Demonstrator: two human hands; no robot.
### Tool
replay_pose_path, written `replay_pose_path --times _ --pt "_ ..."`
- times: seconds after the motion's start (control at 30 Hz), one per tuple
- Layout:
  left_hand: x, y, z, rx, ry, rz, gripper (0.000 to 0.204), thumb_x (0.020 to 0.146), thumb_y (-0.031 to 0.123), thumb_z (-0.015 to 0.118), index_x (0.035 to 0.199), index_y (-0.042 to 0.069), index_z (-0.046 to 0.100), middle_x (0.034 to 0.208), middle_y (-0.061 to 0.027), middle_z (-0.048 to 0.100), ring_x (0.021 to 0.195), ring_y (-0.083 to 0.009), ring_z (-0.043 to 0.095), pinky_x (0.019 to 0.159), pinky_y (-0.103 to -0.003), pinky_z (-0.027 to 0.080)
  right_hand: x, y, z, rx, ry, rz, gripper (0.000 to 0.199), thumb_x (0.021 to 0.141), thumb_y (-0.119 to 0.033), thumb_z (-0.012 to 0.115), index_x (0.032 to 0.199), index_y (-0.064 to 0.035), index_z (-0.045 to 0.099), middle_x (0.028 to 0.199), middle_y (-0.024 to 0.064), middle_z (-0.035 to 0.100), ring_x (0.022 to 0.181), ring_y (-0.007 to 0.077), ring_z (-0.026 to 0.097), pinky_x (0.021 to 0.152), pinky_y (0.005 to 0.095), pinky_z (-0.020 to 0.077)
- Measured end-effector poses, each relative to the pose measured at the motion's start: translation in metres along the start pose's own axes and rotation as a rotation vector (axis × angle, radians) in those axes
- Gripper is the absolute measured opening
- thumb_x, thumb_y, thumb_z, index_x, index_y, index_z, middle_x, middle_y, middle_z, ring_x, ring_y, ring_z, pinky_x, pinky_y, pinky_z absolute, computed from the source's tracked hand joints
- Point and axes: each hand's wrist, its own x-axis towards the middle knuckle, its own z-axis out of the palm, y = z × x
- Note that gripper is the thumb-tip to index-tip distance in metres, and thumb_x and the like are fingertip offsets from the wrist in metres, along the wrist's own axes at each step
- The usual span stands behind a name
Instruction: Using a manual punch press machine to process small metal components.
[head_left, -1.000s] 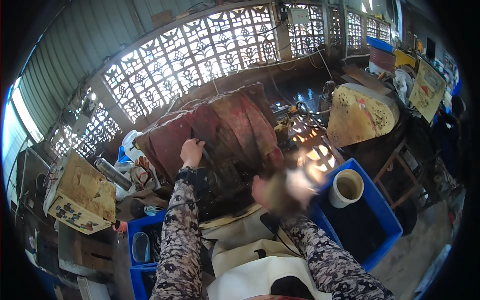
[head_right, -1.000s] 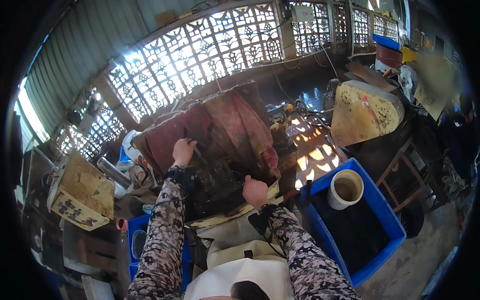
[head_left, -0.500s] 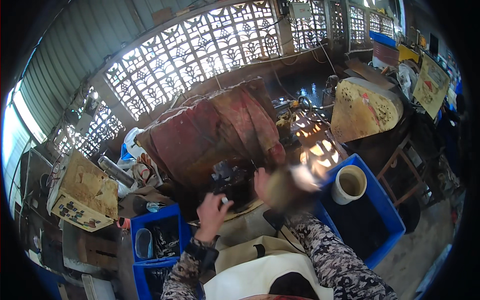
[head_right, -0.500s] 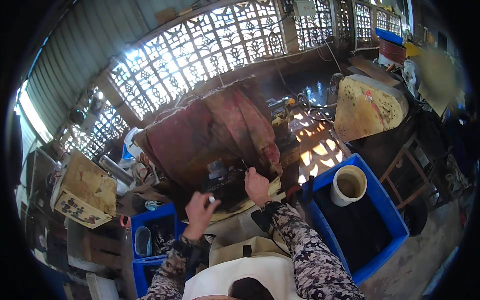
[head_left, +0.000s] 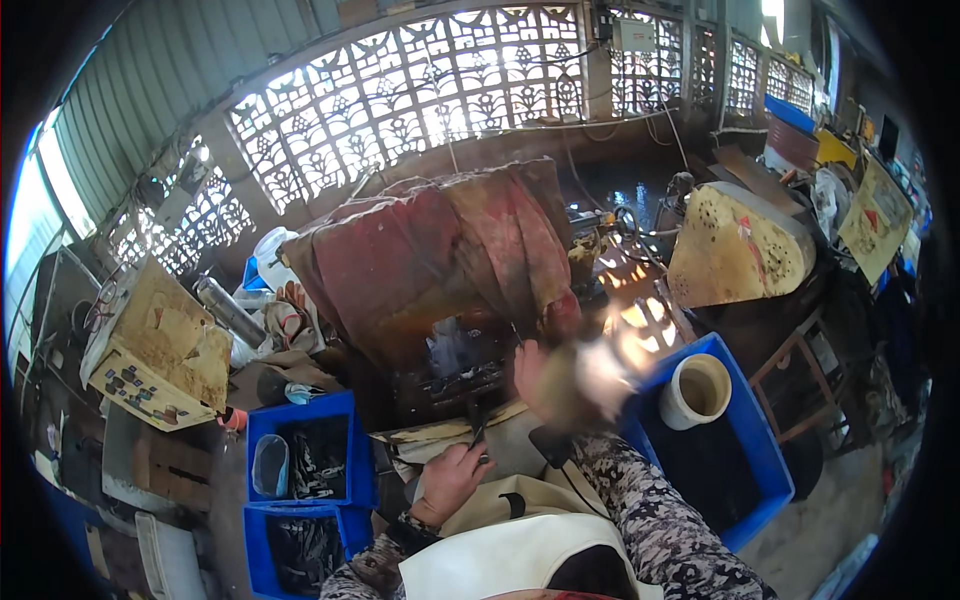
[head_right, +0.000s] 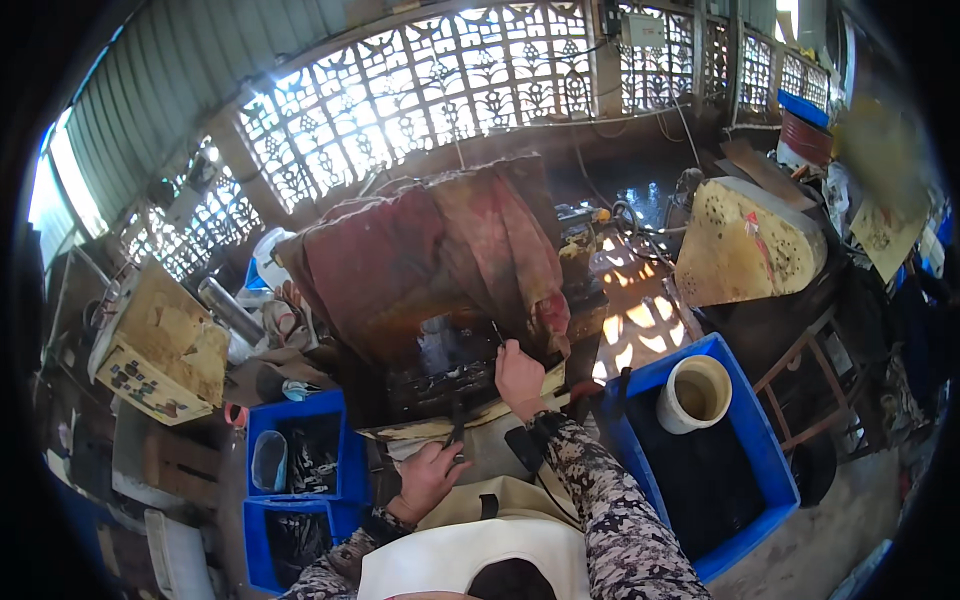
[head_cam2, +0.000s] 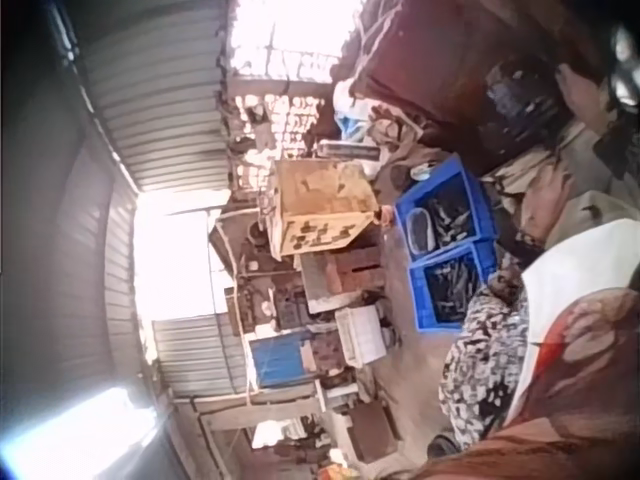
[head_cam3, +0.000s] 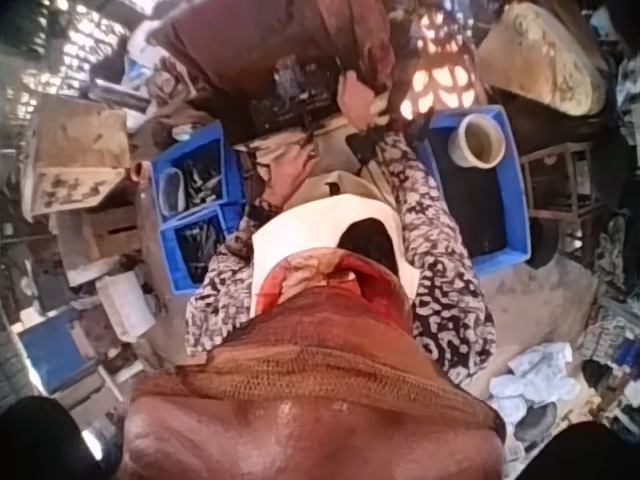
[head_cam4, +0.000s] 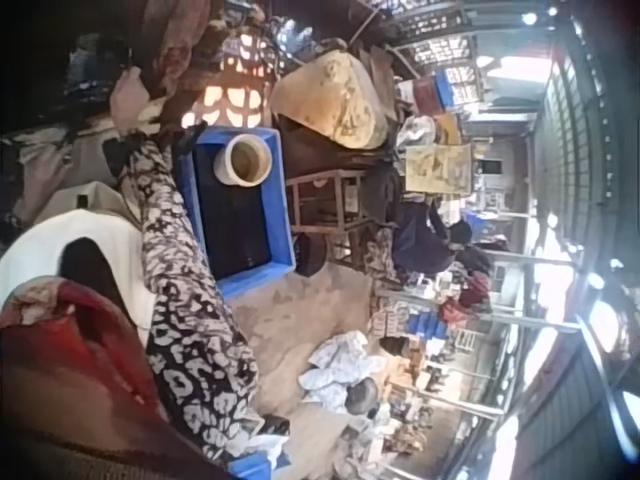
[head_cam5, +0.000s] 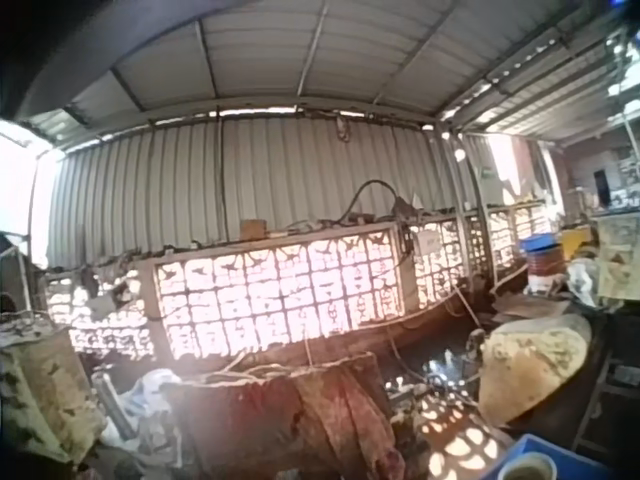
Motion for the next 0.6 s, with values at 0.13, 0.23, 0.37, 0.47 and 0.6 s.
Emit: replay_pose_path --times 0.13,0.23,0.37,0.47,0.6 --pt "0.018 -0.031 -0.019 0.114 -0.053 0.049 0.036 0.083 0.015 0.064 0.118 0.009 0.06 0.082 -0.0104 0.053 0.067 -0.0244 0.056 0.055 -0.036 0.046 -0.006 0.027 0.032 -0.052 0.103 -0.112 0.016 0.093 -0.023 0.05 0.088 -0.0076 0.047 0.064 0.0149 0.061 0.059 0.0359 0.061 0.053 0.0467 0.0471" --pt "0.056 -0.08 -0.025 0.15 0.021 -0.137 0.045 0.079 0.0 0.056 0.124 0.004 0.054 0.106 -0.0158 0.059 0.095 -0.0337 0.059 0.075 -0.04 0.05 -0.003 0.019 0.039 0.067 0.004 0.076 0.017 0.093 -0.024 0.05 0.088 -0.0082 0.047 0.063 0.0148 0.06 0.058 0.0361 0.061 0.052 0.0469 0.0468" --pt "0.081 -0.142 0.026 0.192 0.088 -0.096 0.046 0.075 -0.002 0.053 0.121 0.002 0.054 0.109 -0.0143 0.058 0.098 -0.0327 0.058 0.076 -0.042 0.051 -0.01 0.033 0.059 0.08 0.005 0.215 0.016 0.092 -0.023 0.051 0.089 -0.0078 0.048 0.063 0.0155 0.06 0.058 0.0359 0.061 0.051 0.0474 0.0461" --pt "0.065 -0.169 0.039 0.296 -0.171 -0.295 0.036 0.074 0.001 0.054 0.109 0.003 0.059 0.106 -0.0145 0.06 0.093 -0.0321 0.058 0.075 -0.042 0.051 -0.003 0.006 0.058 0.08 -0.022 0.017 0.015 0.092 -0.022 0.052 0.09 -0.0076 0.049 0.063 0.0154 0.06 0.057 0.0354 0.061 0.051 0.0468 0.0465" --pt "0.072 -0.17 0.053 0.375 -0.267 -0.192 0.017 0.073 0.007 0.056 0.087 0.005 0.066 0.09 -0.0128 0.064 0.086 -0.0318 0.06 0.071 -0.041 0.052 -0.014 0.097 0.149 1.896 -0.292 0.257 0.016 0.093 -0.023 0.051 0.091 -0.0073 0.05 0.063 0.0154 0.06 0.058 0.0352 0.061 0.051 0.046 0.0472"
